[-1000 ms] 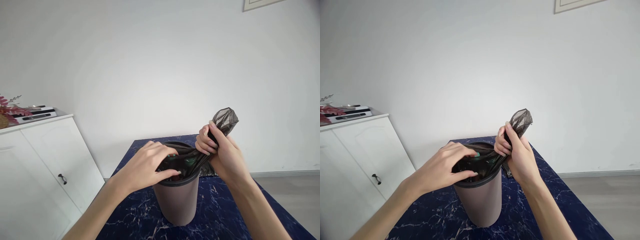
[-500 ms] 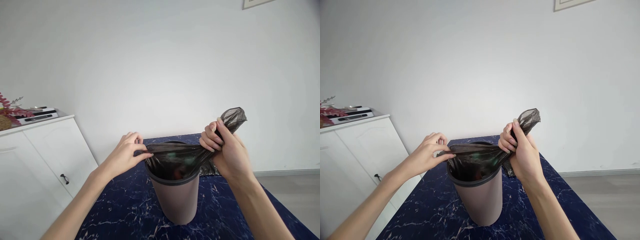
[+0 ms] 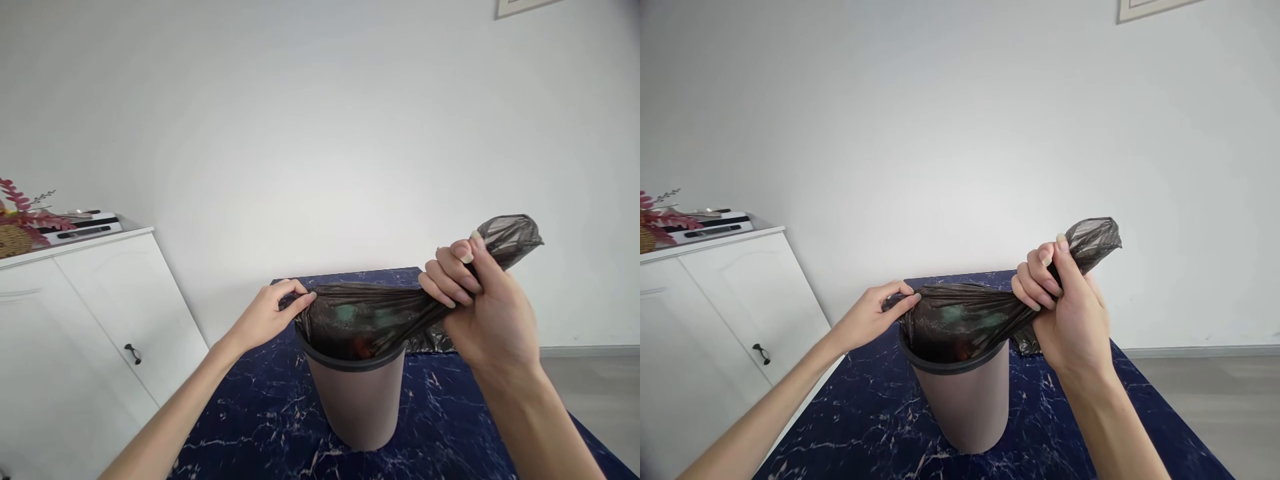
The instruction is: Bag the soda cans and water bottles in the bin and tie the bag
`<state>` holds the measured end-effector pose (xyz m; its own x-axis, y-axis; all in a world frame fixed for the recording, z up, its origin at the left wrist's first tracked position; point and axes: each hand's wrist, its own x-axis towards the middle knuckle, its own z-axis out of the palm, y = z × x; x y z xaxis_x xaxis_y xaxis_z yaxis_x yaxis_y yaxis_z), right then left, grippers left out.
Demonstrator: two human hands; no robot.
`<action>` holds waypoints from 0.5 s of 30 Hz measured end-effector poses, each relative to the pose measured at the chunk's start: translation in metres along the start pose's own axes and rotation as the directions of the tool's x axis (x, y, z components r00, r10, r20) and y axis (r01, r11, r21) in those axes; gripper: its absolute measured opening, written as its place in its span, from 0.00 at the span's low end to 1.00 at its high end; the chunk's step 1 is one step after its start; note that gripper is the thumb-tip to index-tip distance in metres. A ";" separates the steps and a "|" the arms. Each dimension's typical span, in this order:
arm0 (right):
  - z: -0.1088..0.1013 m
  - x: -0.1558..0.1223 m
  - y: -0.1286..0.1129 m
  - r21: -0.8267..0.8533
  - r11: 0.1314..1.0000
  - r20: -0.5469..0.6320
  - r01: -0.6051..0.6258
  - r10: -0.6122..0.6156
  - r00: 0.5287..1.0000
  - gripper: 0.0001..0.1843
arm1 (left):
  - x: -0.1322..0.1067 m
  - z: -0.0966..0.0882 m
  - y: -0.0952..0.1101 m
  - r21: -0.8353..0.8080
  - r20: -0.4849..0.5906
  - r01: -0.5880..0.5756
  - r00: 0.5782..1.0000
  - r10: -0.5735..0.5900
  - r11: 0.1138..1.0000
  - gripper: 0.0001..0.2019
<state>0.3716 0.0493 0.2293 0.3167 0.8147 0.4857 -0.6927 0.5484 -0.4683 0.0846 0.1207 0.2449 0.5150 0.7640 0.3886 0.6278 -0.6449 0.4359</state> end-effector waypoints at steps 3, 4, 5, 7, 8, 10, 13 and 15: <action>-0.001 0.000 -0.001 -0.012 1.000 0.009 -0.002 0.002 1.000 0.18 | 0.003 0.007 0.001 0.005 -0.123 0.006 0.992 -0.006 1.000 0.17; -0.002 0.000 -0.001 -0.027 1.000 0.020 -0.004 0.004 1.000 0.18 | 0.005 0.009 0.002 0.014 -0.173 0.000 0.985 0.002 1.000 0.17; -0.003 0.000 0.000 -0.049 0.999 0.037 -0.008 0.010 0.999 0.17 | 0.006 0.012 0.002 0.028 -0.216 -0.007 0.976 0.013 1.000 0.16; -0.005 0.000 0.001 -0.101 0.995 0.078 -0.015 0.023 0.997 0.17 | 0.011 0.017 0.003 0.058 -0.274 -0.020 0.961 0.036 0.998 0.14; -0.006 0.000 0.002 -0.134 0.991 0.097 -0.019 0.032 0.995 0.17 | 0.013 0.019 0.003 0.064 -0.290 -0.027 0.956 0.044 0.998 0.13; -0.008 0.000 0.005 -0.221 0.975 0.128 -0.019 0.048 0.991 0.17 | 0.018 0.022 0.007 0.046 -0.312 -0.044 0.948 0.056 0.998 0.09; -0.011 -0.001 0.008 -0.491 0.871 0.161 0.036 0.050 0.986 0.15 | 0.025 0.025 0.016 0.002 -0.323 -0.069 0.944 0.066 0.998 0.10; -0.011 -0.003 0.011 -0.682 0.724 0.194 0.099 0.049 0.980 0.14 | 0.029 0.026 0.025 -0.024 -0.299 -0.091 0.951 0.080 0.996 0.11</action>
<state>0.3703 0.0550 0.2147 0.1512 0.7885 0.5962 -0.0283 0.6064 -0.7947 0.1301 0.1275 0.2457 0.3654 0.6690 0.6472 0.5637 -0.7123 0.4181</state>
